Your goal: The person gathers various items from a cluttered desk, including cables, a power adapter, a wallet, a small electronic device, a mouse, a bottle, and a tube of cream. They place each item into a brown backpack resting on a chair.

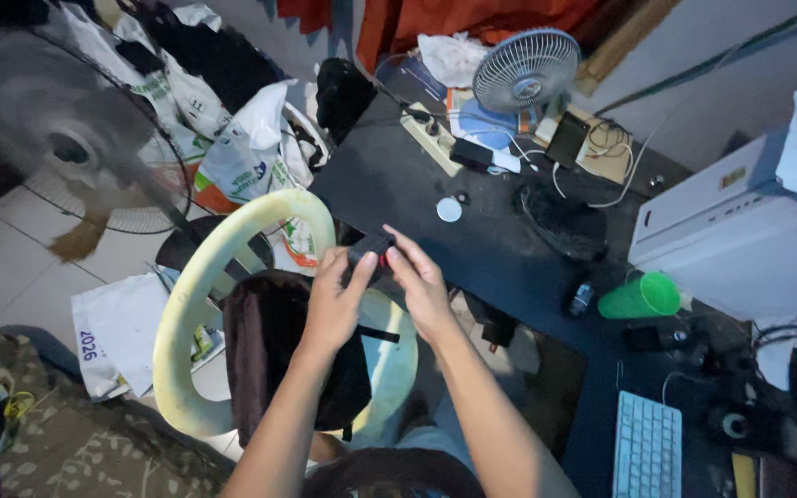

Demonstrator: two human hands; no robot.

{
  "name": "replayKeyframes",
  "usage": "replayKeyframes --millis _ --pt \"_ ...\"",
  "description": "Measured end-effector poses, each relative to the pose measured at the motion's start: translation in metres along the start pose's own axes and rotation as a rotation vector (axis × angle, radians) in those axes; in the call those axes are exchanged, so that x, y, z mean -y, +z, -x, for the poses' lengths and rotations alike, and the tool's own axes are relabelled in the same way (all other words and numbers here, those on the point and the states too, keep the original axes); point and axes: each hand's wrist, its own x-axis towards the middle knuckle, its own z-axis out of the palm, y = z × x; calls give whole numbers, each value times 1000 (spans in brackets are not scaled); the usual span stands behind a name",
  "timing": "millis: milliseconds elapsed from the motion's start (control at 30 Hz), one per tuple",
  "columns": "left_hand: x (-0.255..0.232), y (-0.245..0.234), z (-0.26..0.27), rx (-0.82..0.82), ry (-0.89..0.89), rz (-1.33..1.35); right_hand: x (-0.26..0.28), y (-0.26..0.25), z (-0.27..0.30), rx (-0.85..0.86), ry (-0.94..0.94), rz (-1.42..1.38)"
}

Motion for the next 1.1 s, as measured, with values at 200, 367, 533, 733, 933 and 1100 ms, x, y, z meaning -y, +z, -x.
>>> replayKeyframes --millis 200,367,533,733,933,1100 --pt "3 4 -3 -165 34 46 2 1 -20 94 14 15" --pt "13 7 1 -290 92 -159 -6 -1 -31 250 5 -26" --pt "25 3 10 -392 -17 -65 -10 -4 -33 455 173 -108" --pt "41 -7 24 -521 -323 28 -28 11 -39 627 176 -119" --pt "63 -16 43 -478 -395 -215 -56 30 -40 627 58 155" --pt "96 -16 58 -329 -494 50 -72 32 -32 697 -35 577"
